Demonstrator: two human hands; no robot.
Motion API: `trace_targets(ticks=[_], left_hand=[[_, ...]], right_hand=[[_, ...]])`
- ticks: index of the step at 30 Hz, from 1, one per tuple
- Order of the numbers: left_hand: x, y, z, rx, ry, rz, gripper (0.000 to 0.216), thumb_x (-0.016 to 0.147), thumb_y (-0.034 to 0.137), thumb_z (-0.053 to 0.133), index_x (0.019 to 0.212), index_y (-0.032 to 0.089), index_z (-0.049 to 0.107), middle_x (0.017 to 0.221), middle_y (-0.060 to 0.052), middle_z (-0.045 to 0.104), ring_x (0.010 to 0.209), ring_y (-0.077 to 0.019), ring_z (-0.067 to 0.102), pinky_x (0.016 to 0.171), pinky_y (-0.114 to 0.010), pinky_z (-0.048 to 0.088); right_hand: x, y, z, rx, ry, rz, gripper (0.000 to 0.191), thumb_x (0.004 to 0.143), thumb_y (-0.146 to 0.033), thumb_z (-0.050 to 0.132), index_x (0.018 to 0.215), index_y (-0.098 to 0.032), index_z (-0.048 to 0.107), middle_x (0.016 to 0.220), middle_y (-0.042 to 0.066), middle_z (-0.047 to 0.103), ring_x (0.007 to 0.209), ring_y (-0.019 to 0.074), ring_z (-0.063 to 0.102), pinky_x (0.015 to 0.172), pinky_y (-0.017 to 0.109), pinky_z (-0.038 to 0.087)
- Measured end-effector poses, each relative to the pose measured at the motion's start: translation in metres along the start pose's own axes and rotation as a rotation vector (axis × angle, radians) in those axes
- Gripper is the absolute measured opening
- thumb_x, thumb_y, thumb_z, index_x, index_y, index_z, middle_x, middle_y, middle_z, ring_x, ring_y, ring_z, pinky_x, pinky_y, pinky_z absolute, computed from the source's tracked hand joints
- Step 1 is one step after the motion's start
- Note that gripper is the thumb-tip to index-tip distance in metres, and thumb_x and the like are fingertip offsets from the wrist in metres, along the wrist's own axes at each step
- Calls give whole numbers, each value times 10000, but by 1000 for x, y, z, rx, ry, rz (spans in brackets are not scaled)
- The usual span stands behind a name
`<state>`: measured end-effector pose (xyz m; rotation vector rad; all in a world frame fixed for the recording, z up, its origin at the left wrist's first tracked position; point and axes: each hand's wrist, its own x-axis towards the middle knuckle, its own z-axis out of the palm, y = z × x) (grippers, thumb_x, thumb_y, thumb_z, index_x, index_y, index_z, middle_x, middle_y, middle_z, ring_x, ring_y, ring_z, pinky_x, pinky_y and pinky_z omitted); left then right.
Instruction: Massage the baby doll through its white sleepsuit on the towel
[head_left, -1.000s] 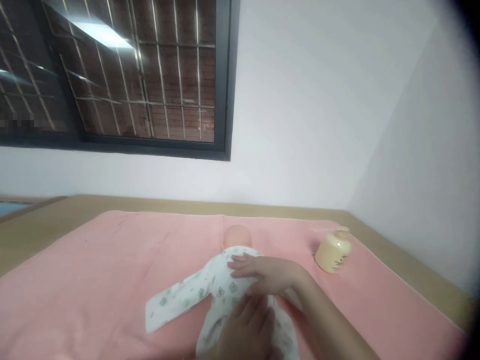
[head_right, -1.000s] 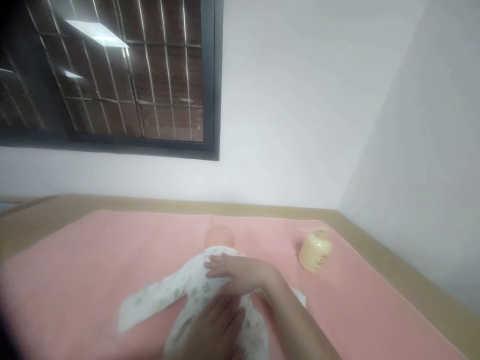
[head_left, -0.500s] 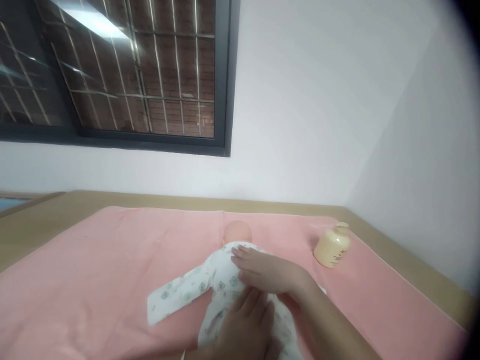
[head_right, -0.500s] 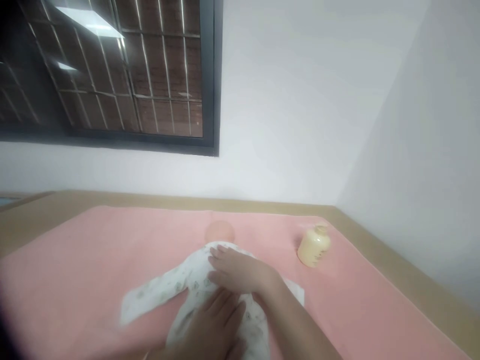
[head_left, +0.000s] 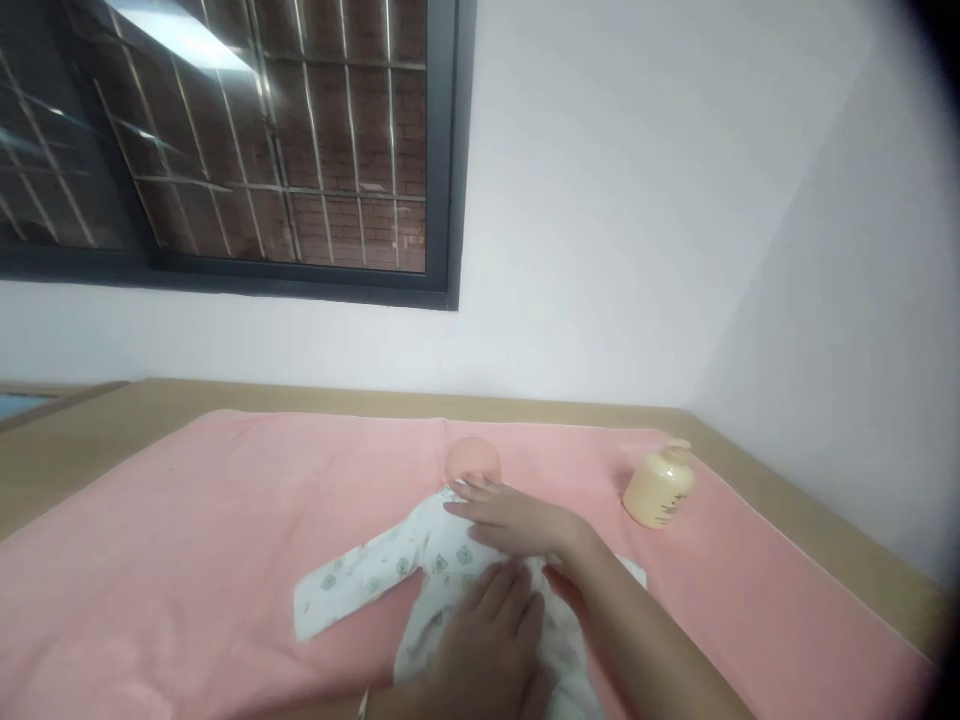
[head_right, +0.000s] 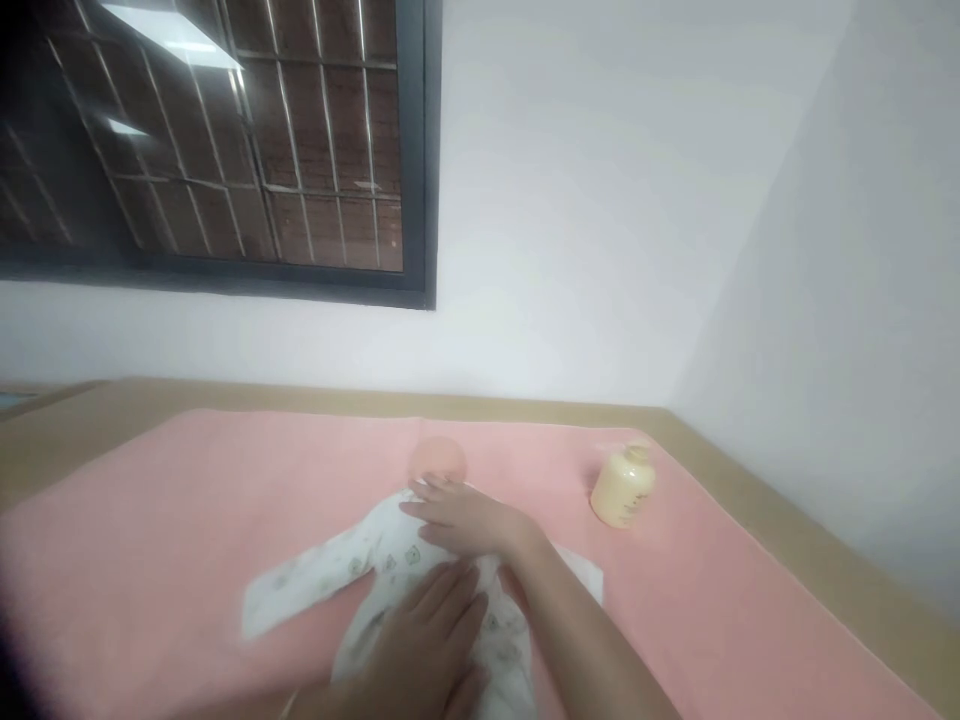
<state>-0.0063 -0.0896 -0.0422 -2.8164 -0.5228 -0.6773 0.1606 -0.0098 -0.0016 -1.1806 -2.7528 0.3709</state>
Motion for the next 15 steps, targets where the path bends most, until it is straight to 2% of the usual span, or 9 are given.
trace_targets(ticks=[3,6,8,11,15], left_hand=[[1,-1,0,0,-20,-3,454,914,407,437,1238,110,553,1257,-112,598,1181,-297,526,1033,-438,405],[2,0,3,-42,-21,-37,460,889,405,475,1230,108,560,1222,-120,610,1181,-318,513,1044,-478,386],[2,1,5,-70,-33,-72,460,876,413,496,1220,115,566,1201,-123,616,1140,-322,531,1015,-495,406],[1,3,8,-90,-53,-102,486,866,427,510,1244,122,548,1173,-125,624,1060,-312,565,938,-488,457],[-1,3,17,-76,-26,-95,470,862,423,514,1231,134,553,1205,-121,605,1123,-309,530,979,-471,426]], right_hand=[[-12,1,-4,-31,-37,-45,544,954,-241,368,1486,-200,260,1561,96,155,1439,255,78,1147,450,175],[-10,-11,-3,-79,-10,-158,470,958,-212,353,1428,-208,376,1535,68,260,1437,245,99,1151,468,161],[-3,-21,1,-101,18,-203,421,968,-187,318,1360,-234,465,1482,23,378,1428,221,152,1158,496,105],[11,-31,9,-125,62,-205,399,962,-165,321,1281,-256,542,1393,-15,498,1397,201,249,1159,520,40],[19,-25,15,-86,133,-141,364,969,-227,359,1261,-266,572,1379,-15,514,1377,186,296,1160,460,129]])
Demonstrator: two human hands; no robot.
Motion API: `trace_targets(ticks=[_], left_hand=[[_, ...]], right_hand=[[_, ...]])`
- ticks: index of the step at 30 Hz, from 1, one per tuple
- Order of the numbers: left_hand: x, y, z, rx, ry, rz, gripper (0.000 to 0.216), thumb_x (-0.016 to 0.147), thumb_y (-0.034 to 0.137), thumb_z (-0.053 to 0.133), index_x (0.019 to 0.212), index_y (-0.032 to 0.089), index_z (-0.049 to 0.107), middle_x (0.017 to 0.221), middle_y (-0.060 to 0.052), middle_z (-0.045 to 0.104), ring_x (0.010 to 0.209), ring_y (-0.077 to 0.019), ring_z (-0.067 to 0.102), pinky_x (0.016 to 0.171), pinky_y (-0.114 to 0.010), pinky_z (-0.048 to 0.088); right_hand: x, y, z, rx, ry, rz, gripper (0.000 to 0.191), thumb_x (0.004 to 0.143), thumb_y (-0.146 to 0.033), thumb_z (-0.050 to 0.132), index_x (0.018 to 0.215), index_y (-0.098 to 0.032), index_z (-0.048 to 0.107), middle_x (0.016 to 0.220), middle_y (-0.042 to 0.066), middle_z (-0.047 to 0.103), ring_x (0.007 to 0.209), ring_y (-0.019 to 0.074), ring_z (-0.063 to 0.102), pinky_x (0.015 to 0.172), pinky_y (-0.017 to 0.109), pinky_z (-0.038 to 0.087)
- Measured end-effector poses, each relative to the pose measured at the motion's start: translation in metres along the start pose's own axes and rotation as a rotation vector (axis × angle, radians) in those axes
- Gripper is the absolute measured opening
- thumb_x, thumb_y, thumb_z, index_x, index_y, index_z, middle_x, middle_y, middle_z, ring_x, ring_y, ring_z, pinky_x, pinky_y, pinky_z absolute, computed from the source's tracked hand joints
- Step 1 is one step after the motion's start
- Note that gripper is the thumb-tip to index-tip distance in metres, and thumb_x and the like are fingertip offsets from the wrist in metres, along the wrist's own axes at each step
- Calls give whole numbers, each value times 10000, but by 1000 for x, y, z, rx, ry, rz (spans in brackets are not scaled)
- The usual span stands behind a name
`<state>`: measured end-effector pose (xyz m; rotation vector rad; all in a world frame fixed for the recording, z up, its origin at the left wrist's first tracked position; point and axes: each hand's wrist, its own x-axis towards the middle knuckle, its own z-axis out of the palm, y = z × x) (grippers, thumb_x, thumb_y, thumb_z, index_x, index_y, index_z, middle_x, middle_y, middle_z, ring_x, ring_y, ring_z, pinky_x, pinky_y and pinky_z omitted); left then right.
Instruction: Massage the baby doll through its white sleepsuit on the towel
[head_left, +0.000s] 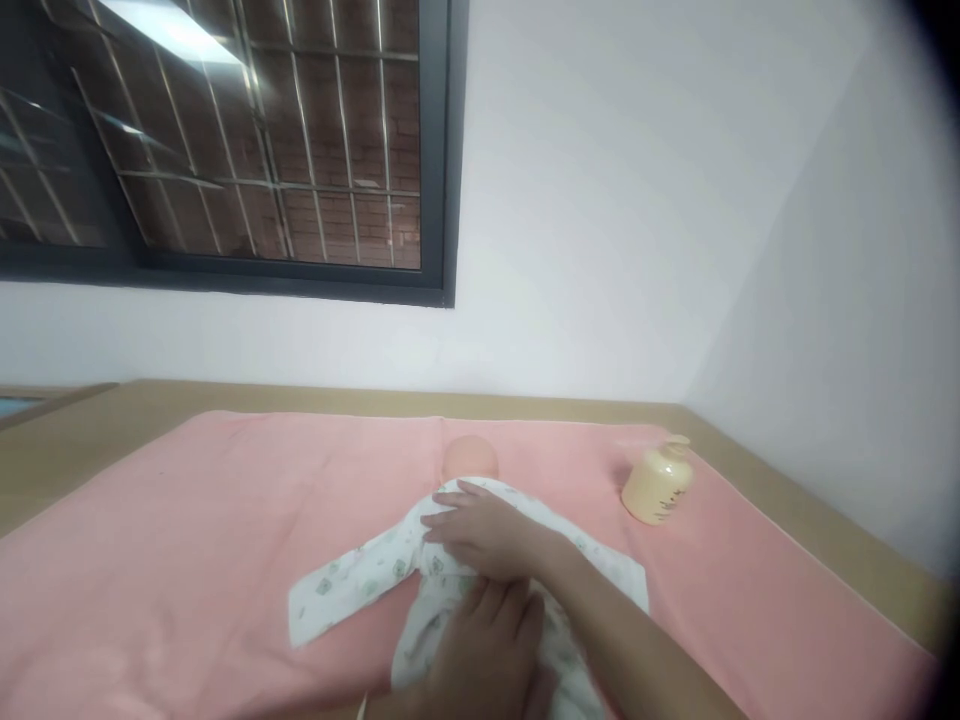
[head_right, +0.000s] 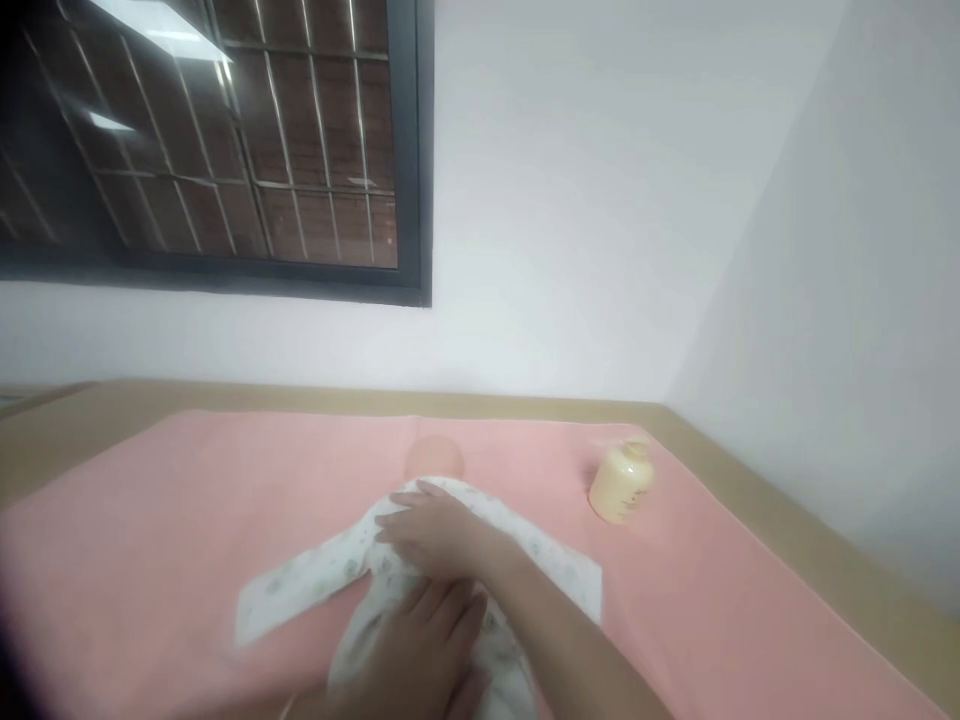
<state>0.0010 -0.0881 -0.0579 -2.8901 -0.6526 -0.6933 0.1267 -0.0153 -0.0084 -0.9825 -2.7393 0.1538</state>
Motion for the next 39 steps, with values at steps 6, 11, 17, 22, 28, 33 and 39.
trace_targets(ticks=[6,11,17,22,28,33,39], left_hand=[[-2,-4,-1,111,77,94,462,903,433,447,1232,127,557,1258,-115,593,1163,-278,527,1021,-409,394],[-2,-3,-6,127,100,74,451,900,442,465,1220,142,571,1262,-105,593,1169,-269,523,1037,-398,378],[0,1,-6,41,88,13,439,884,424,476,1202,138,575,1140,-107,640,1096,-300,554,989,-472,415],[2,0,-10,54,43,68,445,889,400,468,1224,120,561,1235,-126,600,1150,-299,529,1006,-444,413],[-1,-5,3,110,105,107,461,887,420,459,1215,114,569,1235,-128,606,1151,-297,532,1006,-437,410],[0,-4,-1,98,77,80,450,893,414,468,1222,121,558,1228,-131,600,1144,-297,526,1013,-451,399],[4,3,-15,-3,-3,25,448,876,364,484,1244,114,545,1217,-143,597,1166,-314,512,1032,-500,383]], right_hand=[[-15,28,-17,135,-91,62,427,978,-259,354,1394,-268,447,1519,16,297,1417,187,204,1160,422,127],[-32,30,-35,240,-245,57,502,943,-242,436,1440,-288,375,1560,9,156,1441,221,68,1159,411,145],[-14,3,-14,-24,-139,-52,439,942,-140,373,1271,-366,555,1435,-54,441,1427,245,153,1130,591,41],[-4,11,-5,52,-23,38,340,991,-308,369,1252,-311,586,1415,-36,471,1379,209,295,1155,493,99],[-21,34,-24,330,-56,9,265,936,-317,506,1130,-286,684,1391,-25,495,1391,172,279,1159,366,143],[-16,20,-19,264,-107,-45,193,909,-316,555,1004,-352,719,1267,-91,599,1390,175,279,1165,430,24],[-4,10,-3,44,-39,10,291,943,-397,480,1193,-353,624,1388,-72,495,1392,204,266,1153,471,59]])
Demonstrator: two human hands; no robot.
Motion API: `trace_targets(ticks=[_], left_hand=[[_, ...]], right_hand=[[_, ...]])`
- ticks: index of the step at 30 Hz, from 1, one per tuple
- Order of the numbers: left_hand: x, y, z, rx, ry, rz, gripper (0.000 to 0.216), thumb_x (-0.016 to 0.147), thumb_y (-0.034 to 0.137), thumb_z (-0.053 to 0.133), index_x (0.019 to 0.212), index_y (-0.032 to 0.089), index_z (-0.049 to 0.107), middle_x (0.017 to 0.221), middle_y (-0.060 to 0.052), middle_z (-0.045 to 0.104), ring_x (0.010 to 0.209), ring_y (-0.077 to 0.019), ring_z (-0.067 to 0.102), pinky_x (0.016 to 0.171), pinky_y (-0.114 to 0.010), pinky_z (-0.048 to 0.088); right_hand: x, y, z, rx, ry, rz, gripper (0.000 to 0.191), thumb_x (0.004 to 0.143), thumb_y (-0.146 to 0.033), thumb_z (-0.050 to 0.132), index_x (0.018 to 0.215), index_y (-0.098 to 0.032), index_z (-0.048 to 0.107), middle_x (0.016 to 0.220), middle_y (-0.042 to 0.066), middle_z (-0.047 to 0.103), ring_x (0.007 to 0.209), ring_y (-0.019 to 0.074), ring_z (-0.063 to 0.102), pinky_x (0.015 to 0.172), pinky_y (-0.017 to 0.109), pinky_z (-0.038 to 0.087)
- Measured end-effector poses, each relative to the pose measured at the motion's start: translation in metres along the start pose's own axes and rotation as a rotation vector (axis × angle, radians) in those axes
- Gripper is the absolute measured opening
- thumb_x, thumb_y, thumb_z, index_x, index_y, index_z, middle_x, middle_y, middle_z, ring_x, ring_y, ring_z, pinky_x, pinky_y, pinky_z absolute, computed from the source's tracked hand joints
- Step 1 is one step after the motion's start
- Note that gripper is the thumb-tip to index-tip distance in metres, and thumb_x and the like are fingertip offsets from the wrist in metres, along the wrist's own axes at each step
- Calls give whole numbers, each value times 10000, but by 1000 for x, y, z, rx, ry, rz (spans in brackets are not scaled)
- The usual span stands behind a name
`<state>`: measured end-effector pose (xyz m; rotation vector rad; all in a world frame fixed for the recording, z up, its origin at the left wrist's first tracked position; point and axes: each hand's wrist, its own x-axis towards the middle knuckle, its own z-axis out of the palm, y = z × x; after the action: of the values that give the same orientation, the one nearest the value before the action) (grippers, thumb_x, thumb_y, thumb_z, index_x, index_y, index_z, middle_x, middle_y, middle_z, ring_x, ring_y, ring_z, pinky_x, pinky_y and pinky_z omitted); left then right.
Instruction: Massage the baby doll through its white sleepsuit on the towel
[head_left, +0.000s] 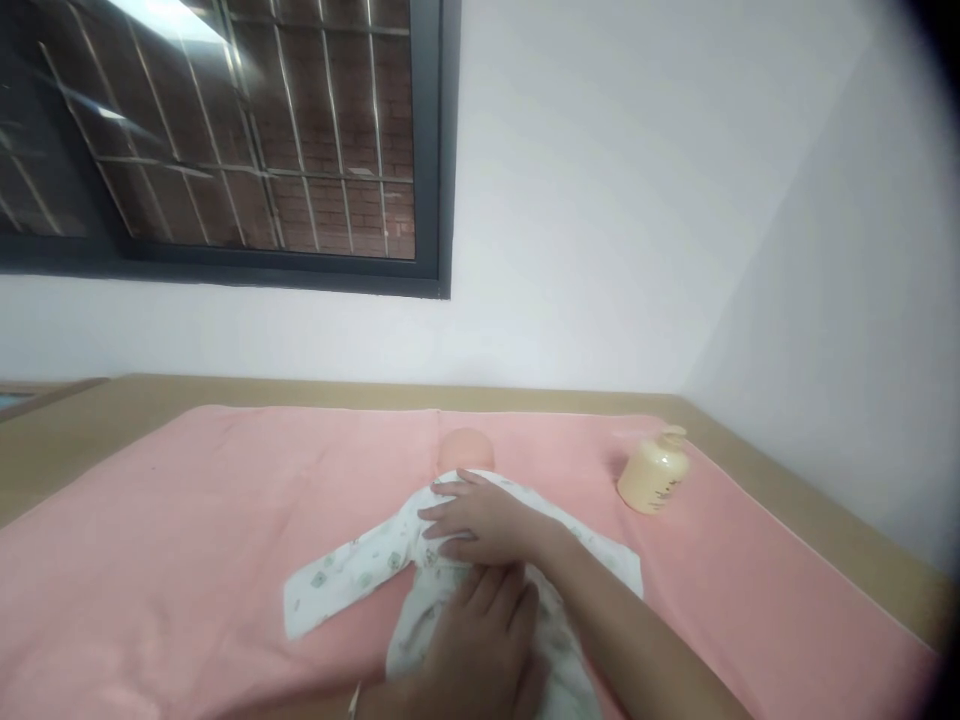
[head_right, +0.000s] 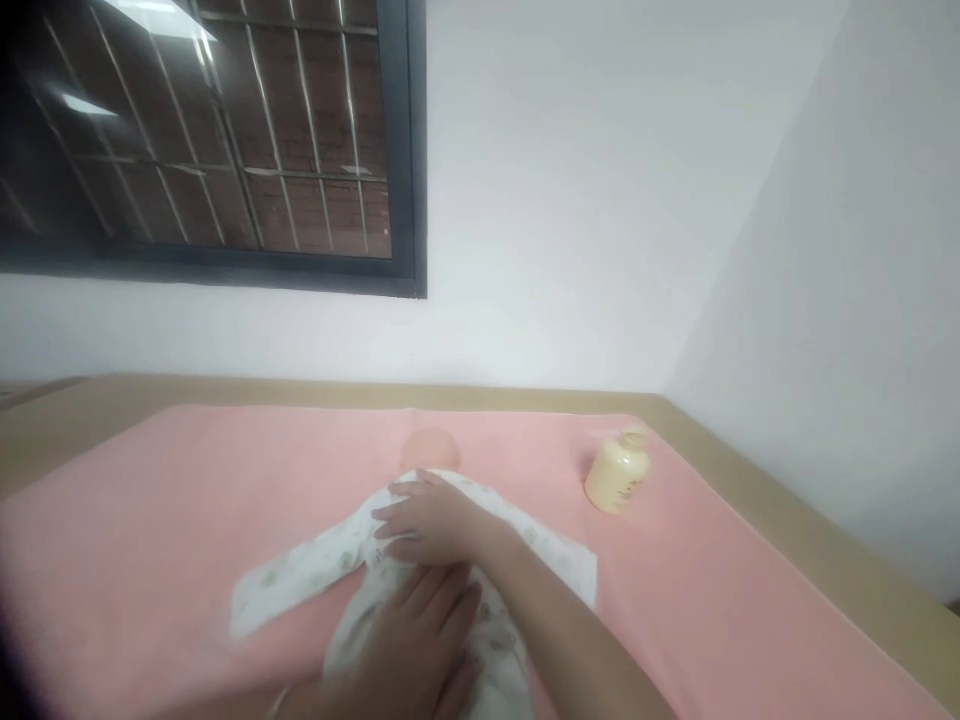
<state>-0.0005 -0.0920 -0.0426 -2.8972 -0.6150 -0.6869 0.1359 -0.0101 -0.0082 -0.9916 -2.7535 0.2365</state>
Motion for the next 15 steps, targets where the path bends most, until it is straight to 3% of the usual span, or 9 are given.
trace_targets(ticks=[5,8,12,15], left_hand=[[-1,3,-10,28,7,9,450,882,359,489,1267,132,538,1283,-112,582,1202,-279,503,1052,-426,389],[-3,2,-10,56,17,-2,460,879,377,500,1273,143,537,1289,-99,583,1203,-265,507,1055,-404,390],[-4,4,-11,38,28,-24,436,867,382,522,1235,152,563,1259,-92,599,1200,-274,506,1063,-421,375],[-2,9,-17,-9,57,-82,398,859,383,547,1194,172,586,1189,-69,630,1144,-260,531,1067,-422,363]], right_hand=[[-11,10,-12,51,11,112,440,947,-453,448,1344,-275,514,1488,28,362,1393,226,268,1146,425,144],[-25,10,-24,106,-28,196,487,935,-396,456,1401,-257,441,1484,44,372,1389,233,278,1112,393,251],[-41,-4,-36,31,-54,183,339,896,-285,497,1217,-257,602,1360,37,518,1265,240,444,996,373,398],[-37,-19,-35,-54,-56,36,269,940,-233,412,1042,-243,660,1163,35,629,1166,214,506,992,384,395]])
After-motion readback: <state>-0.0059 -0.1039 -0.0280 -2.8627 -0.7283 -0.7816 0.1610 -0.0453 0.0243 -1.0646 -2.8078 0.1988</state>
